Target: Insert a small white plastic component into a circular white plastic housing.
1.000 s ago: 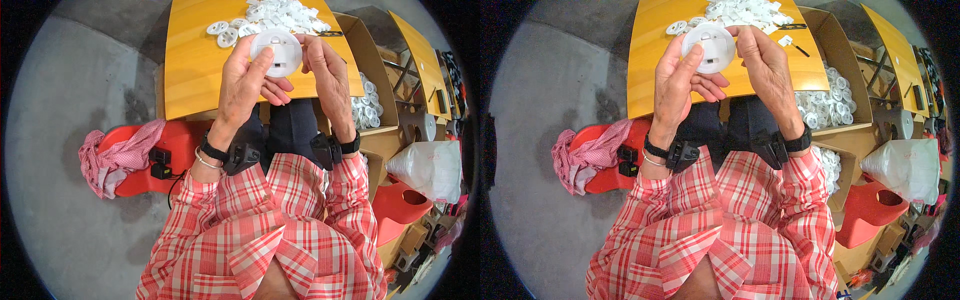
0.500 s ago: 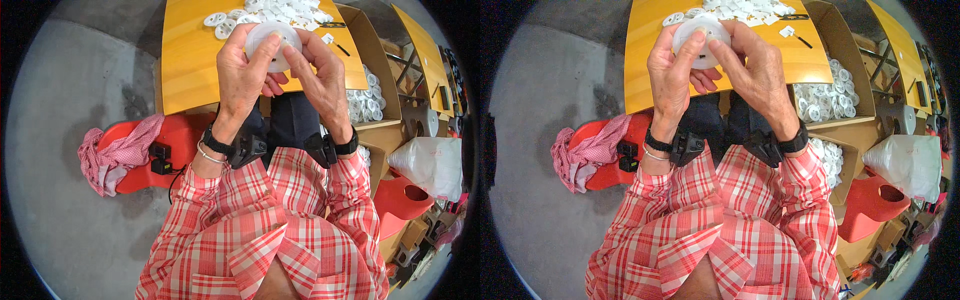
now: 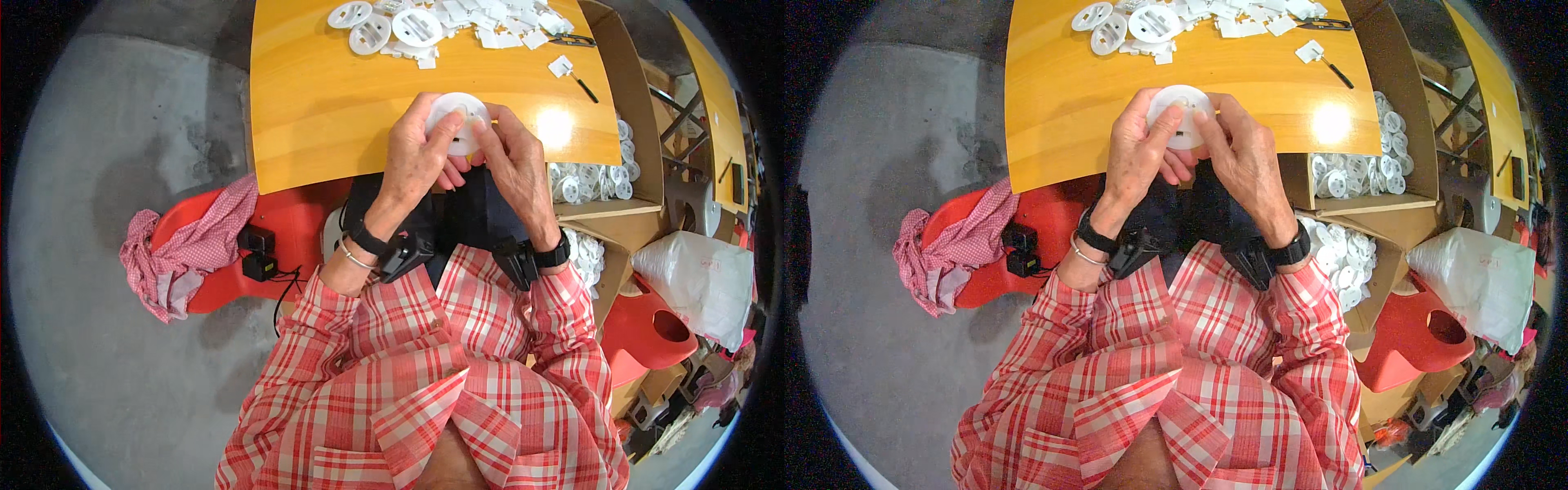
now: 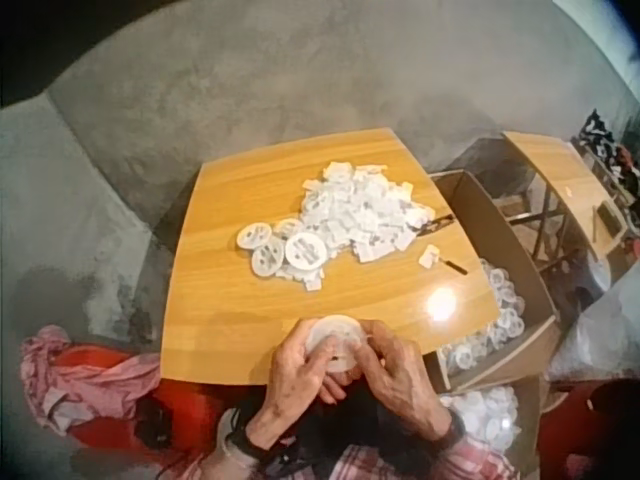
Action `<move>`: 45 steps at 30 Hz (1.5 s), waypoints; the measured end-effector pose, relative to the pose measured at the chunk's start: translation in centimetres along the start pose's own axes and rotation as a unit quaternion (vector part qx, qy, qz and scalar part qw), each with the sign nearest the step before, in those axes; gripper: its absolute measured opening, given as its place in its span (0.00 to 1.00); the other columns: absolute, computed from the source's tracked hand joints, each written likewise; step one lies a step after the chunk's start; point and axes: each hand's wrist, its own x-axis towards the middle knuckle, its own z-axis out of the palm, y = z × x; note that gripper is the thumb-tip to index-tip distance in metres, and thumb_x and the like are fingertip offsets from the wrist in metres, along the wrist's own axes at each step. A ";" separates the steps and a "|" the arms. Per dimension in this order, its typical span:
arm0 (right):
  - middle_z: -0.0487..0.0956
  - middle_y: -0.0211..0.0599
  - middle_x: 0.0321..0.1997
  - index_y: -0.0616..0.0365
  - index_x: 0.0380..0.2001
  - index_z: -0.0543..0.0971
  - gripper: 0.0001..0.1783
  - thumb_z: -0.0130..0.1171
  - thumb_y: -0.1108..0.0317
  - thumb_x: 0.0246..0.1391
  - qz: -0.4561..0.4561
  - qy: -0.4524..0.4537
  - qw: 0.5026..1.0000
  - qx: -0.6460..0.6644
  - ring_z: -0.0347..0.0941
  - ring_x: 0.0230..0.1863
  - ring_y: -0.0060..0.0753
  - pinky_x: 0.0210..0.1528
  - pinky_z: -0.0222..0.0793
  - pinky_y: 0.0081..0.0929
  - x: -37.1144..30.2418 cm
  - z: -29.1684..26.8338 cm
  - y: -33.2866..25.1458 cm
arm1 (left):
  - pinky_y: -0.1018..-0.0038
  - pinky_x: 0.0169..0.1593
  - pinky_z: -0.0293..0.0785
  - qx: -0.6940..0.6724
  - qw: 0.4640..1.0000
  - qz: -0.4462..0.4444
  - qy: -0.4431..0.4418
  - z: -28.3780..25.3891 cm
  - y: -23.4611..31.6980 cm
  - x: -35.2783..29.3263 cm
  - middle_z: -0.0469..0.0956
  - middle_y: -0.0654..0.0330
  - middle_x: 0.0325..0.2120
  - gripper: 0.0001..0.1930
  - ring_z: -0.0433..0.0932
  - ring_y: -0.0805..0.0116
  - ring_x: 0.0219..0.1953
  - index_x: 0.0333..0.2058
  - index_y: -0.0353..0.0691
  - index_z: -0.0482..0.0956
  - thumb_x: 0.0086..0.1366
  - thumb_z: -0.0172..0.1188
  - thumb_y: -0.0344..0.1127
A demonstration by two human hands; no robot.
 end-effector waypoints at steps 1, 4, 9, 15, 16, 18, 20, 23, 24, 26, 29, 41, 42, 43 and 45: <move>0.72 0.36 0.15 0.63 0.40 0.74 0.14 0.54 0.64 0.55 0.000 -0.001 1.000 0.000 0.70 0.18 0.19 0.19 0.62 0.20 0.0 0.0 0.1 | 0.80 0.10 0.68 0.000 1.000 -0.003 0.002 -0.2 -0.1 0.0 0.74 0.55 0.19 0.14 0.73 0.72 0.12 0.44 0.36 0.65 0.64 0.50 0.37; 0.72 0.36 0.15 0.64 0.39 0.74 0.13 0.53 0.65 0.56 0.040 -0.007 0.999 -0.004 0.70 0.19 0.20 0.19 0.62 0.21 0.1 0.3 0.5 | 0.79 0.10 0.68 -0.024 0.999 -0.007 -0.033 -0.5 -0.2 0.0 0.74 0.54 0.18 0.14 0.74 0.70 0.12 0.46 0.36 0.63 0.65 0.48 0.37; 0.72 0.33 0.16 0.64 0.39 0.73 0.13 0.53 0.65 0.57 0.055 0.004 0.998 0.025 0.70 0.18 0.18 0.19 0.63 0.20 -0.4 1.3 1.3 | 0.78 0.11 0.70 0.025 1.000 -0.019 0.004 -0.4 -0.9 -0.2 0.74 0.53 0.19 0.14 0.74 0.68 0.11 0.46 0.36 0.64 0.65 0.46 0.36; 0.74 0.27 0.21 0.63 0.39 0.74 0.12 0.53 0.66 0.57 0.095 0.026 0.992 0.079 0.66 0.20 0.14 0.21 0.63 0.14 -0.6 -0.3 1.6 | 0.74 0.17 0.72 0.103 0.990 0.021 -0.094 -1.7 -0.9 1.1 0.74 0.54 0.19 0.17 0.74 0.68 0.12 0.49 0.35 0.63 0.65 0.50 0.38; 0.74 0.27 0.23 0.63 0.39 0.74 0.11 0.52 0.66 0.57 0.090 0.038 0.990 0.099 0.66 0.21 0.14 0.22 0.62 0.13 -0.5 -1.3 1.6 | 0.74 0.17 0.72 0.101 0.990 0.020 -0.097 -2.2 -0.4 1.5 0.74 0.54 0.19 0.17 0.74 0.68 0.12 0.49 0.35 0.63 0.65 0.50 0.38; 0.75 0.26 0.28 0.61 0.39 0.75 0.10 0.52 0.67 0.57 0.083 0.119 0.981 0.126 0.65 0.23 0.13 0.23 0.61 0.11 -0.9 -3.8 1.3 | 0.72 0.21 0.71 0.205 0.976 0.070 -0.027 -4.1 0.7 2.3 0.75 0.54 0.19 0.19 0.75 0.66 0.16 0.48 0.37 0.66 0.63 0.53 0.42; 0.74 0.26 0.28 0.60 0.38 0.75 0.09 0.52 0.67 0.57 0.082 0.259 0.954 0.127 0.65 0.23 0.13 0.23 0.61 0.12 -2.1 -7.3 2.4 | 0.71 0.23 0.71 0.266 0.955 0.130 0.035 -6.6 0.6 4.0 0.75 0.54 0.20 0.19 0.75 0.65 0.18 0.47 0.38 0.67 0.62 0.55 0.43; 0.70 0.25 0.23 0.57 0.33 0.74 0.07 0.52 0.66 0.57 -0.005 0.346 0.935 -0.073 0.63 0.22 0.14 0.24 0.58 0.12 -6.2 -14.0 6.7 | 0.73 0.27 0.70 0.379 0.896 0.194 0.129 -9.4 1.5 5.7 0.75 0.55 0.26 0.19 0.74 0.67 0.22 0.46 0.41 0.70 0.59 0.58 0.44; 0.68 0.25 0.22 0.56 0.30 0.73 0.06 0.52 0.66 0.57 0.096 0.387 0.882 0.251 0.62 0.22 0.15 0.24 0.57 0.13 -8.1 -16.1 8.1 | 0.77 0.28 0.70 0.426 0.868 0.203 0.153 -9.7 1.8 6.1 0.75 0.57 0.30 0.19 0.73 0.71 0.24 0.46 0.42 0.72 0.58 0.60 0.43; 0.66 0.25 0.21 0.55 0.28 0.71 0.08 0.52 0.64 0.57 0.135 0.449 0.858 0.209 0.60 0.21 0.15 0.22 0.55 0.14 -12.7 -19.5 11.6 | 0.73 0.32 0.71 0.443 0.859 0.203 0.159 -9.9 2.0 6.7 0.73 0.56 0.32 0.20 0.73 0.68 0.28 0.45 0.43 0.72 0.55 0.62 0.42; 0.66 0.26 0.16 0.56 0.25 0.72 0.13 0.51 0.58 0.56 0.307 0.455 0.828 0.114 0.59 0.16 0.18 0.16 0.53 0.17 -22.4 -24.5 19.2 | 0.72 0.36 0.71 0.528 0.779 0.295 0.163 -10.5 0.4 8.1 0.71 0.56 0.33 0.20 0.72 0.65 0.32 0.45 0.45 0.73 0.54 0.63 0.42; 0.69 0.32 0.11 0.64 0.18 0.76 0.20 0.49 0.58 0.53 0.564 0.292 0.768 0.083 0.59 0.09 0.22 0.12 0.53 0.20 -30.7 -18.6 24.1 | 0.66 0.37 0.71 0.476 0.821 0.244 0.201 -10.7 1.8 6.5 0.72 0.53 0.31 0.07 0.73 0.56 0.30 0.35 0.45 0.78 0.57 0.59 0.35; 0.70 0.33 0.11 0.64 0.18 0.75 0.19 0.49 0.59 0.53 0.535 0.270 0.799 0.052 0.59 0.09 0.21 0.12 0.52 0.19 -30.7 -19.5 24.6 | 0.69 0.36 0.71 0.463 0.822 0.252 0.214 -11.1 1.9 6.3 0.73 0.54 0.31 0.06 0.74 0.59 0.29 0.35 0.44 0.78 0.59 0.57 0.35; 0.71 0.33 0.12 0.63 0.17 0.75 0.19 0.49 0.59 0.53 0.504 0.248 0.827 0.022 0.59 0.09 0.20 0.12 0.52 0.19 -30.4 -19.9 24.9 | 0.72 0.35 0.72 0.449 0.824 0.261 0.226 -11.4 2.0 6.0 0.75 0.54 0.31 0.06 0.75 0.62 0.27 0.34 0.42 0.78 0.61 0.56 0.35; 0.72 0.32 0.13 0.61 0.16 0.74 0.17 0.50 0.61 0.53 0.379 0.356 0.853 -0.034 0.59 0.11 0.18 0.14 0.53 0.19 -27.5 -20.0 24.4 | 0.74 0.35 0.72 0.346 0.888 0.209 0.220 -11.8 2.2 5.0 0.76 0.55 0.32 0.07 0.77 0.64 0.29 0.36 0.41 0.77 0.62 0.54 0.36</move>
